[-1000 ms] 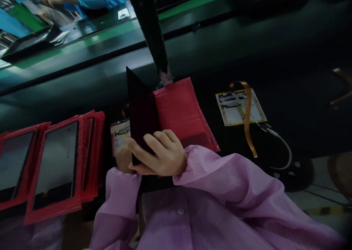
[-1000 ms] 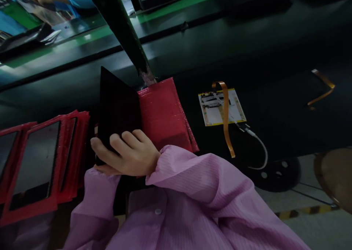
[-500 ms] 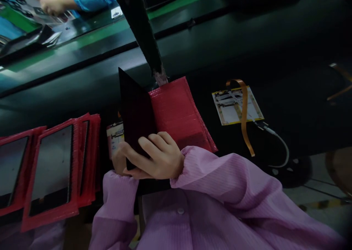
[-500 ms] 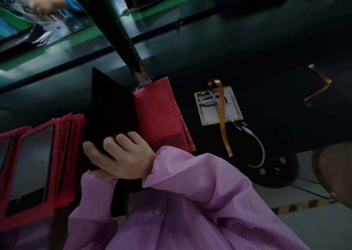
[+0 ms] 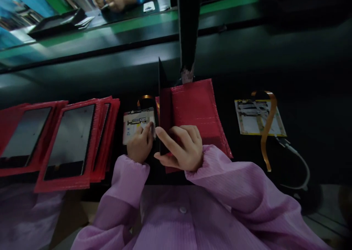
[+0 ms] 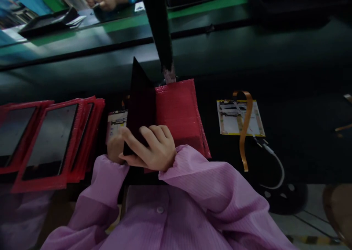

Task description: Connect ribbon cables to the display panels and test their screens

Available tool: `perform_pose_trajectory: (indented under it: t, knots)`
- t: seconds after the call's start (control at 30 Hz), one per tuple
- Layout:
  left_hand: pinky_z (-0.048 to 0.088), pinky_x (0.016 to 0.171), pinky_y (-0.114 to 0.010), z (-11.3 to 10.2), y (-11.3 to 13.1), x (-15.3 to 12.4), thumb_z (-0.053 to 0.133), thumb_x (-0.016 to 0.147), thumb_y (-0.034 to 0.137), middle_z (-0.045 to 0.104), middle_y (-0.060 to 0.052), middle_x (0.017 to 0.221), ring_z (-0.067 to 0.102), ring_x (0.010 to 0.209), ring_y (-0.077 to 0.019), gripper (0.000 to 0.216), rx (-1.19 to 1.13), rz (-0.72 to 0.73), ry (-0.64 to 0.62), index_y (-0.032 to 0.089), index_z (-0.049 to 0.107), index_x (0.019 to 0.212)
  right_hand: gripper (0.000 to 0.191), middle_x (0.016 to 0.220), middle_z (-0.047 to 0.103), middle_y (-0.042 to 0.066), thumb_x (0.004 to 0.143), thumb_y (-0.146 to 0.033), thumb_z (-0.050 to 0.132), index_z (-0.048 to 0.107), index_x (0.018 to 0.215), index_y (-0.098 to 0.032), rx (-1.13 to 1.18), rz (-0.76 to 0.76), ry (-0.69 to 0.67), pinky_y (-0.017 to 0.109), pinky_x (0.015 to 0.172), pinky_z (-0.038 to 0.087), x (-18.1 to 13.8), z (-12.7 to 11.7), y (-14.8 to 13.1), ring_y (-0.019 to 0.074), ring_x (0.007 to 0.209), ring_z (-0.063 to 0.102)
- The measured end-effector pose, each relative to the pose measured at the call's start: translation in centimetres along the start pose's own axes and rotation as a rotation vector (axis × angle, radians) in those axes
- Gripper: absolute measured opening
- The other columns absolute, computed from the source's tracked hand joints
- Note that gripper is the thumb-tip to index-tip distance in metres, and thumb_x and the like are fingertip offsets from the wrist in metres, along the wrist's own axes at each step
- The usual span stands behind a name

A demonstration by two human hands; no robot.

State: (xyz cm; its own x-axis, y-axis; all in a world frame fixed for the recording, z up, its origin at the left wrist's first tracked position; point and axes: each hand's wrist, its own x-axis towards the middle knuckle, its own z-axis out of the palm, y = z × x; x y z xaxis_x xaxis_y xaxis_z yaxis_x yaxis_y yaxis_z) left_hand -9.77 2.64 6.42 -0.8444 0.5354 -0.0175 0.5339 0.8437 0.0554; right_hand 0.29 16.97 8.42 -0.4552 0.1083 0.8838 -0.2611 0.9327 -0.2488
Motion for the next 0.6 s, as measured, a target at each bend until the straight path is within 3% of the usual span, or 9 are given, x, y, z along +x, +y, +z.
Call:
perform_pose_trajectory:
  t: [0.17, 0.37, 0.6]
  knots:
    - [0.039, 0.062, -0.028, 0.23, -0.11, -0.23, 0.033, 0.101, 0.029, 0.065, -0.010, 0.108, 0.064, 0.081, -0.0204, 0.044, 0.030, -0.033, -0.045, 0.019, 0.054, 0.139, 0.047, 0.093, 0.060, 0.009, 0.100, -0.051, 0.045, 0.071, 0.118, -0.016, -0.005, 0.003, -0.023, 0.034, 0.076, 0.045, -0.04, -0.01, 0.02, 0.0203, 0.085, 0.053]
    - [0.038, 0.061, -0.028, 0.68, -0.29, -0.06, 0.039, 0.100, 0.029, 0.065, -0.007, 0.110, 0.064, 0.081, -0.0195, 0.044, 0.020, -0.043, -0.003, 0.027, 0.052, 0.142, 0.043, 0.094, 0.060, 0.009, 0.097, -0.047, 0.052, 0.070, 0.121, -0.015, 0.006, 0.003, -0.025, 0.035, 0.076, 0.047, -0.14, 0.00, 0.04, 0.0211, 0.084, 0.054]
    - [0.039, 0.060, -0.030, 0.17, -0.03, -0.08, 0.036, 0.100, 0.029, 0.064, -0.008, 0.107, 0.065, 0.082, -0.0214, 0.045, 0.034, -0.051, -0.047, 0.024, 0.051, 0.143, 0.049, 0.095, 0.060, 0.010, 0.099, -0.050, 0.049, 0.067, 0.127, -0.016, 0.001, 0.013, -0.034, 0.036, 0.075, 0.046, -0.15, -0.12, -0.03, 0.0217, 0.085, 0.054]
